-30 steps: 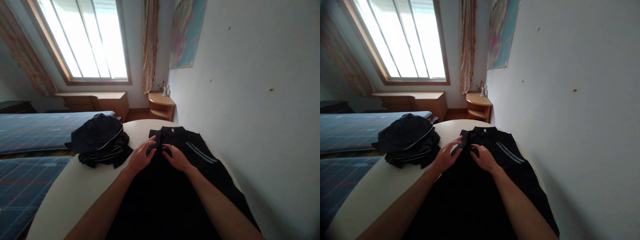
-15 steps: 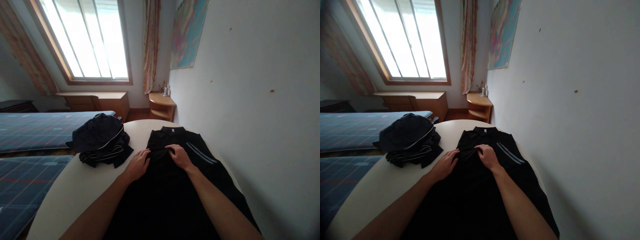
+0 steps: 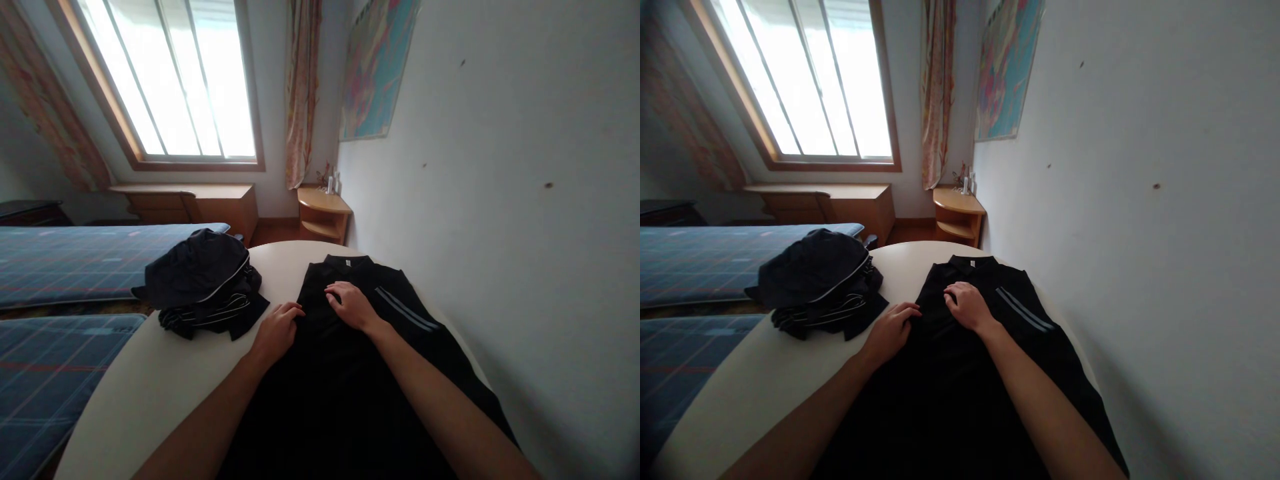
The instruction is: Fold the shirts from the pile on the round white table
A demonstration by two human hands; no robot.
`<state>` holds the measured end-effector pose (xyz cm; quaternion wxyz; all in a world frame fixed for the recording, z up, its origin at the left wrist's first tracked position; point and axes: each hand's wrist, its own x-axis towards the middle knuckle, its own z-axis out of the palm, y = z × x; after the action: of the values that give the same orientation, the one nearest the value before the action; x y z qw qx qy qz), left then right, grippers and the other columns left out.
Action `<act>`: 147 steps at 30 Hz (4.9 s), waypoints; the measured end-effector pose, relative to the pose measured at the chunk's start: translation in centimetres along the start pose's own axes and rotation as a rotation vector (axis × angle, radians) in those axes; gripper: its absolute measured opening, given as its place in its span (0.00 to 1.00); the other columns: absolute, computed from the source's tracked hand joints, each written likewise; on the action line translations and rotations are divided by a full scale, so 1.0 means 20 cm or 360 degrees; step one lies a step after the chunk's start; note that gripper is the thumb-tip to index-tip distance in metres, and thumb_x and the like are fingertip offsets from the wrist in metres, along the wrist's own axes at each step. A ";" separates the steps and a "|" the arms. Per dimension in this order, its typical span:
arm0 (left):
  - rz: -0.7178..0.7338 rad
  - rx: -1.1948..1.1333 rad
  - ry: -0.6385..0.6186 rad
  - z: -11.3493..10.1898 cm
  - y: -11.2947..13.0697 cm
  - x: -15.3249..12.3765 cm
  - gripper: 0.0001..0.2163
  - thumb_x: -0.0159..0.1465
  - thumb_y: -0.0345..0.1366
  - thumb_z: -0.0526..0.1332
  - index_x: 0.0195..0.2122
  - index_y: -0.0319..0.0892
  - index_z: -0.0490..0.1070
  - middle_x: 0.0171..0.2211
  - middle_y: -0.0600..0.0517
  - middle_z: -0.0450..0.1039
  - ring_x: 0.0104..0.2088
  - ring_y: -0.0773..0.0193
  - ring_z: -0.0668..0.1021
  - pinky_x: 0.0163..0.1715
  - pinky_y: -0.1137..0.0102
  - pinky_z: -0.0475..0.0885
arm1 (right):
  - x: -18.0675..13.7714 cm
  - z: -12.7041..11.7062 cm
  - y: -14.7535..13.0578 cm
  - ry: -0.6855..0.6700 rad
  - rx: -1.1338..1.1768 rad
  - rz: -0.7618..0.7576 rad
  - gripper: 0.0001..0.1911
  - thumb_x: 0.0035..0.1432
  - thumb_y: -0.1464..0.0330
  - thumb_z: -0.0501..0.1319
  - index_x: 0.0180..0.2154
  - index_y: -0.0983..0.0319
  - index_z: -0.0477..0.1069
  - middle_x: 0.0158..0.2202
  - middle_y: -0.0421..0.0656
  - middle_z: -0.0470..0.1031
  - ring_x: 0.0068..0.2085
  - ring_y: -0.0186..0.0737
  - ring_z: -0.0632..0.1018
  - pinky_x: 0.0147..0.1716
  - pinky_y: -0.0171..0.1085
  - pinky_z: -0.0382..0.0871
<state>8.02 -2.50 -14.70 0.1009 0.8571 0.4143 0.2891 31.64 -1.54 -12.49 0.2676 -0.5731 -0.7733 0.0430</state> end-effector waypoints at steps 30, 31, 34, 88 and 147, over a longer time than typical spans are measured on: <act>-0.0103 0.0242 0.0005 0.01 0.00 0.02 0.17 0.69 0.32 0.52 0.54 0.43 0.74 0.60 0.50 0.70 0.60 0.56 0.70 0.62 0.58 0.64 | 0.52 0.31 -0.08 -0.0296 -0.0183 0.0339 0.25 0.70 0.65 0.45 0.63 0.63 0.63 0.68 0.50 0.57 0.67 0.47 0.59 0.65 0.46 0.49; -0.0107 0.0259 -0.0035 0.02 0.00 0.02 0.17 0.69 0.33 0.52 0.55 0.43 0.73 0.60 0.50 0.70 0.61 0.56 0.70 0.63 0.58 0.63 | 0.50 0.32 -0.10 -0.0346 -0.0185 0.0339 0.26 0.70 0.63 0.45 0.64 0.64 0.62 0.68 0.51 0.58 0.67 0.50 0.59 0.65 0.48 0.50; -0.0152 0.0342 -0.0121 0.04 0.01 0.01 0.18 0.69 0.34 0.52 0.59 0.41 0.70 0.62 0.49 0.68 0.63 0.55 0.68 0.63 0.59 0.63 | 0.46 0.35 -0.11 -0.0504 -0.0170 0.0328 0.34 0.68 0.56 0.48 0.67 0.69 0.55 0.70 0.54 0.51 0.69 0.55 0.53 0.66 0.53 0.46; -0.0571 0.0614 -0.0551 0.15 0.08 0.25 0.33 0.66 0.56 0.51 0.70 0.52 0.51 0.72 0.40 0.43 0.69 0.30 0.47 0.59 0.33 0.47 | -0.16 -0.08 0.25 -0.0381 -0.0377 0.0745 0.41 0.62 0.41 0.47 0.70 0.52 0.48 0.73 0.43 0.41 0.71 0.59 0.42 0.66 0.59 0.32; -0.0091 0.0494 -0.0394 0.21 0.12 0.20 0.26 0.69 0.48 0.53 0.68 0.55 0.56 0.70 0.49 0.52 0.70 0.51 0.53 0.66 0.48 0.49 | -0.10 -0.21 -0.03 -0.0269 -0.0510 0.0804 0.19 0.62 0.76 0.55 0.53 0.62 0.71 0.48 0.50 0.77 0.51 0.45 0.77 0.49 0.36 0.67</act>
<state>13.92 -0.70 -15.54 0.0258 0.8792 0.4625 0.1113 33.56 -4.56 -9.42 0.0895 -0.7764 -0.6230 0.0332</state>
